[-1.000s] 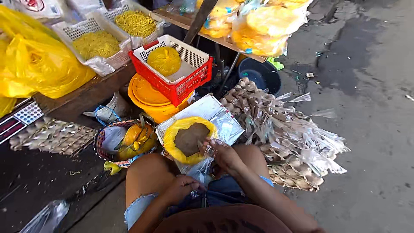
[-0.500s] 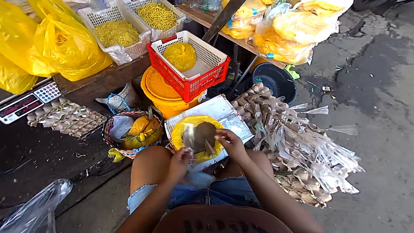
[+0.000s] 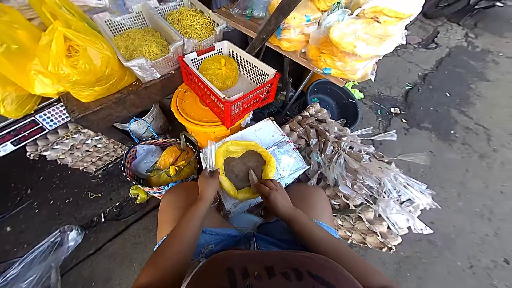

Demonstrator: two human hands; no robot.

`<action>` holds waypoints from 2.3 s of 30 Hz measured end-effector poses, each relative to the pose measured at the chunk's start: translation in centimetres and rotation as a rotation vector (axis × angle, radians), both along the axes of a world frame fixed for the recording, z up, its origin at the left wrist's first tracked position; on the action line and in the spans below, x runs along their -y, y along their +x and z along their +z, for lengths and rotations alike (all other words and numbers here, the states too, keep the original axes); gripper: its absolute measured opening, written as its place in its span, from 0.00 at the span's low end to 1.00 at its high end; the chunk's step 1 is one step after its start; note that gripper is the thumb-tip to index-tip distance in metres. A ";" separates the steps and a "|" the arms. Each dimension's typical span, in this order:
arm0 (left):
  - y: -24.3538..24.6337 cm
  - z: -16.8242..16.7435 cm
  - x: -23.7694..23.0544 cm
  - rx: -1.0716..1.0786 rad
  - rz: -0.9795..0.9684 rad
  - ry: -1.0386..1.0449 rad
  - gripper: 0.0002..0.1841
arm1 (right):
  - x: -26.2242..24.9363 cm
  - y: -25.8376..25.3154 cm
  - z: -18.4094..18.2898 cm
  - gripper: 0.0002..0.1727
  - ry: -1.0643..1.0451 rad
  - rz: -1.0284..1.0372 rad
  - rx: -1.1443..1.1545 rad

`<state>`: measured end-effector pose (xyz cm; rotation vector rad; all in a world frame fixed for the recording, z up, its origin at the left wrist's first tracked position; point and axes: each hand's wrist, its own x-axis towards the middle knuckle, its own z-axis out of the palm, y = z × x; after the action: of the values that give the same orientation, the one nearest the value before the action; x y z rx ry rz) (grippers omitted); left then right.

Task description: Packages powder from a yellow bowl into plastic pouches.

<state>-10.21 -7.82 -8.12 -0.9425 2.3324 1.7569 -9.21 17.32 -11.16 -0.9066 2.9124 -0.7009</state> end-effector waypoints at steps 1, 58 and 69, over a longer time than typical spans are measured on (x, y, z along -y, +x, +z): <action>-0.2 0.9 -0.3 -0.063 -0.013 -0.017 0.18 | 0.0 0.1 -0.1 0.18 0.013 0.035 0.003; 1.5 -4.4 1.3 -0.410 -0.298 -0.460 0.11 | 1.2 -9.8 10.2 0.09 -0.642 -0.605 0.669; 1.6 -4.3 1.1 -0.375 -0.327 -0.416 0.15 | 7.5 -6.4 10.5 0.15 -0.296 -0.205 0.323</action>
<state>-8.57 -8.94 -12.45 -0.2346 2.9497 1.4466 -15.62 9.87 -0.68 -0.4525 2.6747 -1.1914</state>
